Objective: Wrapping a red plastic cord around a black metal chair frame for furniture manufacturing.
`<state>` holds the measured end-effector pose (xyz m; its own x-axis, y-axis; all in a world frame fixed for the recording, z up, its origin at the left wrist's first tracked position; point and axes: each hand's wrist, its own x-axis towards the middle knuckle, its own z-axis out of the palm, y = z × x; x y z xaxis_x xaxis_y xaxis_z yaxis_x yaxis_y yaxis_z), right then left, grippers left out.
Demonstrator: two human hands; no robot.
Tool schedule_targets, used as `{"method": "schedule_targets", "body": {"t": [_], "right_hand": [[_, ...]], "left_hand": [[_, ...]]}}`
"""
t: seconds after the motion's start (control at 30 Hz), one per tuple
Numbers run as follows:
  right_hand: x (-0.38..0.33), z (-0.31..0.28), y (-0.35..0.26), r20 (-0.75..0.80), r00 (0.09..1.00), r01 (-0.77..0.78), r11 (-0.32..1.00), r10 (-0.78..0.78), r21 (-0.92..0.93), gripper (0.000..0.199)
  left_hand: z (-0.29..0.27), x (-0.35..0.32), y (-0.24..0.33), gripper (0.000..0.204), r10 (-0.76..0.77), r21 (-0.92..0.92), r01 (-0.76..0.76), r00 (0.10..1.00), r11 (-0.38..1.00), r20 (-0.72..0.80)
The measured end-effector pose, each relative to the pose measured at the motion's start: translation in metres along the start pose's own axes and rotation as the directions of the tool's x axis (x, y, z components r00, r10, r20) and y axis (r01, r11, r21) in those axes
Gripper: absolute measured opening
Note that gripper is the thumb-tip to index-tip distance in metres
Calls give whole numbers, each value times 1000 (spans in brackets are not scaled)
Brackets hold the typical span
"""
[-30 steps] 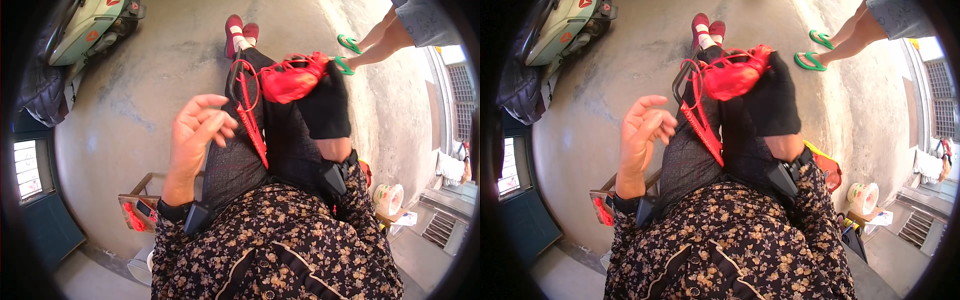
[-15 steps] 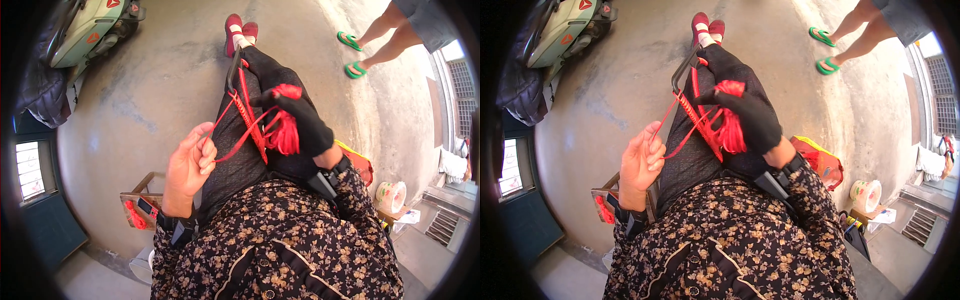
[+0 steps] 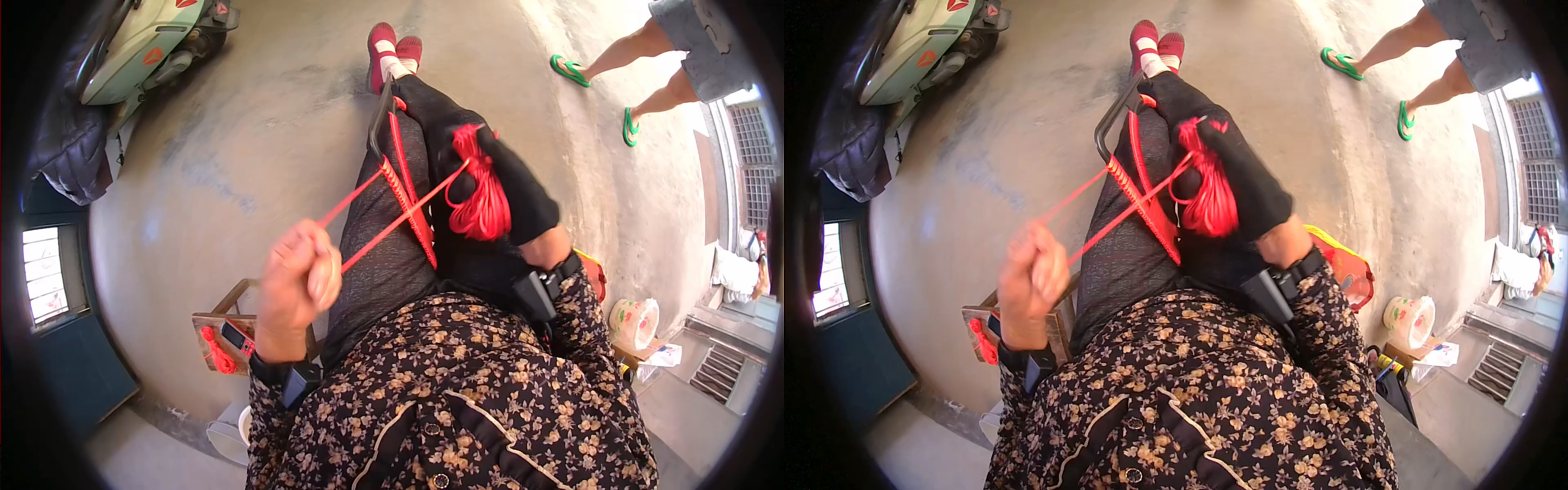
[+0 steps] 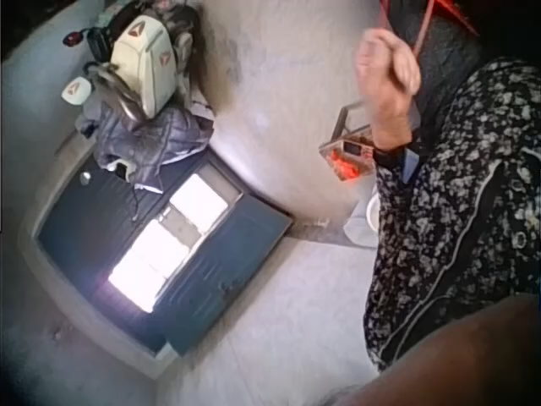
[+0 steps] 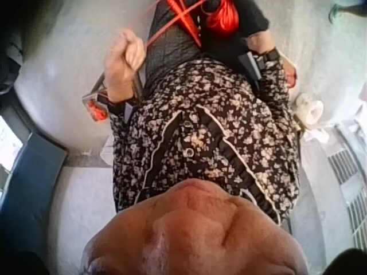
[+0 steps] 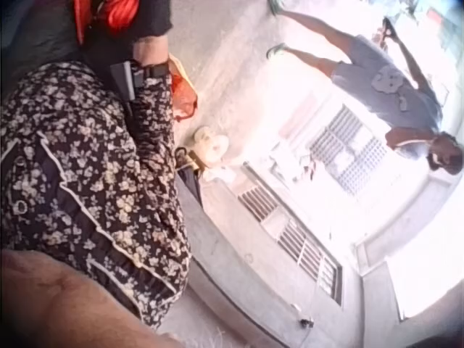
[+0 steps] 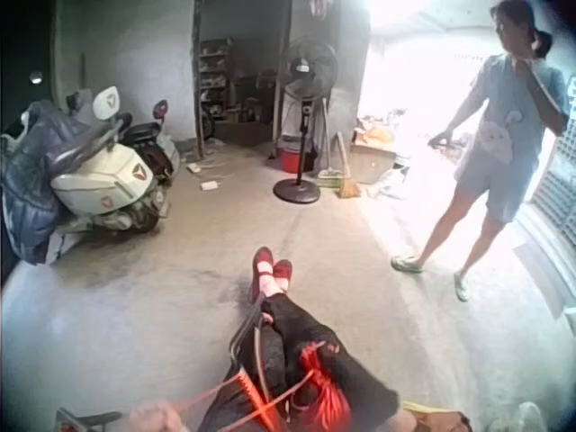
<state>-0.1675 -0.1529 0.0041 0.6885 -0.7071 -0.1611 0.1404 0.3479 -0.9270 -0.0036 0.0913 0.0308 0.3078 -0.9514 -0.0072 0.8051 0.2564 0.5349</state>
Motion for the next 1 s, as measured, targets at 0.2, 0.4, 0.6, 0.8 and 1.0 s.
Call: {"method": "schedule_targets", "body": {"t": [0.2,0.4,0.6,0.8,1.0], "right_hand": [[28,10,-55,290,941,-166,984,176,-59,40],[43,49,-12,440,886,461,378,-146,-803,43],[44,67,4,270,961,226,750,-65,-621,46],[42,75,-6,170,967,255,681,-190,-687,50],[37,66,-30,34,958,249,763,-286,-597,57]], "left_hand": [[17,70,9,34,261,400,-193,957,896,-122],[-15,84,-27,36,-58,456,211,943,865,-327],[-29,86,-36,34,-94,294,187,948,937,-304],[-46,87,-41,29,9,265,102,921,959,-389],[-42,49,48,34,263,73,-258,858,963,-442]]}}
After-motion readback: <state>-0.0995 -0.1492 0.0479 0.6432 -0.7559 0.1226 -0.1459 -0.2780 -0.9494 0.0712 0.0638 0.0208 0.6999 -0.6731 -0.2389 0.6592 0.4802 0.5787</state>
